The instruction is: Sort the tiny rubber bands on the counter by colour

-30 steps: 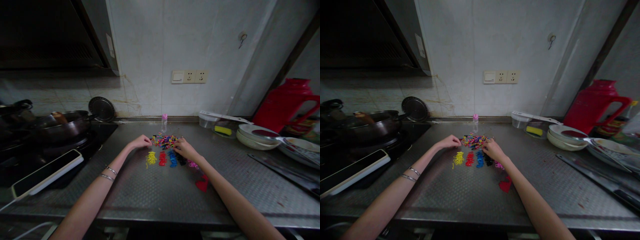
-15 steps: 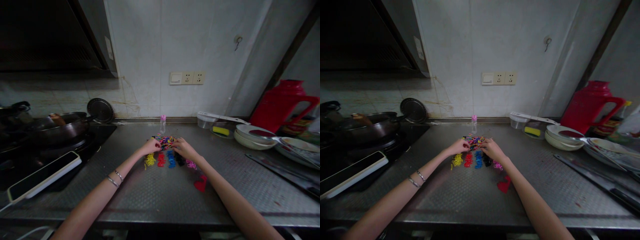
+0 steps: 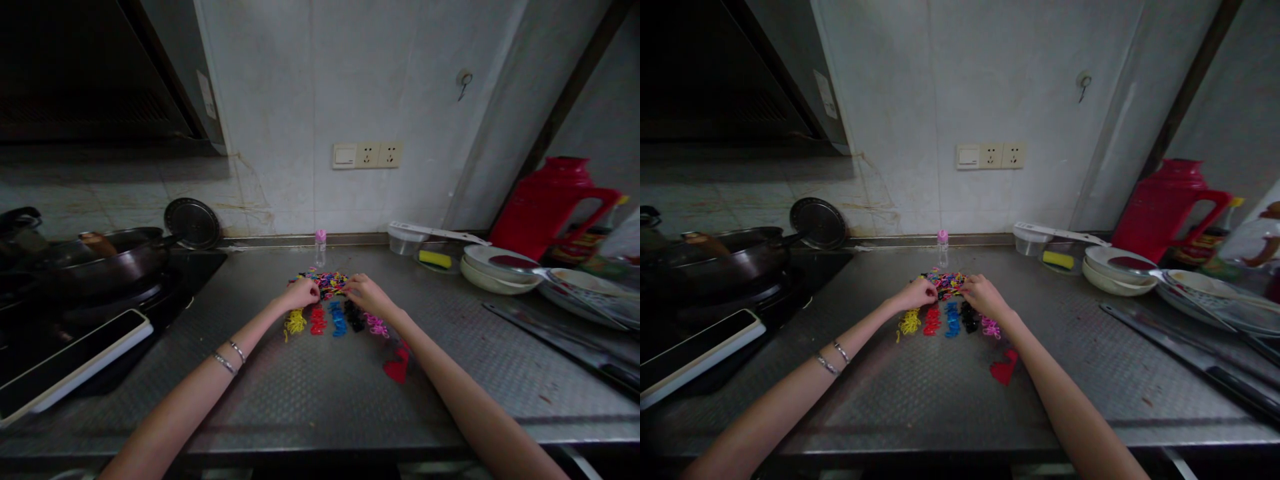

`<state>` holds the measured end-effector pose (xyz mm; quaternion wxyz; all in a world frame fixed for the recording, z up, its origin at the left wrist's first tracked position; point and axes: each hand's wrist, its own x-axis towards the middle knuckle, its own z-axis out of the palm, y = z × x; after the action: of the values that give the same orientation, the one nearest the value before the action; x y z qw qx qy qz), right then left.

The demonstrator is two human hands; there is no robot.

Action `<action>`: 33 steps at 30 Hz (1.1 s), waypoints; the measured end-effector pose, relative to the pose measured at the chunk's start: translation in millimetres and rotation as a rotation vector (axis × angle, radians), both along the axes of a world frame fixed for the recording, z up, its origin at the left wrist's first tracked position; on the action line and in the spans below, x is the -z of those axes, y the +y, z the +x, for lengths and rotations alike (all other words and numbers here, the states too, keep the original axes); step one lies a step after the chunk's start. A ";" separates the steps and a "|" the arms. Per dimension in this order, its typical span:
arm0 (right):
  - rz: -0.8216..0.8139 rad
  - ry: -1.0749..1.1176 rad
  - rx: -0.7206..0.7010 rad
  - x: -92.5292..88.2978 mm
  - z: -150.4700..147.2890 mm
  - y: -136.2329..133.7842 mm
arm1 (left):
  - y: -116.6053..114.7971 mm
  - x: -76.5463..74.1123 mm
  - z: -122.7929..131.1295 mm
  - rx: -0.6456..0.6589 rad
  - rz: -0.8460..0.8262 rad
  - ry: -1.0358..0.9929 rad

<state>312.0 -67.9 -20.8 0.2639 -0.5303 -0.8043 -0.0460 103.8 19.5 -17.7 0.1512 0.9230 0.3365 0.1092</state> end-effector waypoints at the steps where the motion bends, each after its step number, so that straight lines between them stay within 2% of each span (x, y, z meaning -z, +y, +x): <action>1: 0.001 0.008 0.006 -0.5 1.1 -0.4 | 0.8 -0.4 -0.1 0.007 -0.011 -0.010; 7: 0.011 0.018 0.043 -0.9 8.5 -0.1 | 5.0 -8.0 4.1 0.083 -0.039 -0.099; 12: 0.000 -0.004 0.069 0.8 14.6 2.4 | -0.2 -12.9 24.1 0.135 -0.075 -0.126; 17: -0.046 -0.018 0.122 4.9 21.3 6.3 | -13.1 -12.0 48.2 0.134 -0.062 -0.089; 22: -0.080 -0.033 0.138 6.6 23.0 6.9 | -18.1 -6.3 59.7 0.166 -0.056 -0.060; 28: -0.096 -0.005 0.115 6.6 23.8 8.0 | -8.2 -4.5 53.0 0.233 -0.094 -0.104; 33: -0.128 -0.012 0.068 0.1 20.5 17.2 | 10.4 -10.5 33.7 0.175 -0.075 -0.152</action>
<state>332.5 -50.7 -20.9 0.2229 -0.5730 -0.7887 -0.0067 137.6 29.9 -7.3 0.2198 0.9315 0.2463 0.1525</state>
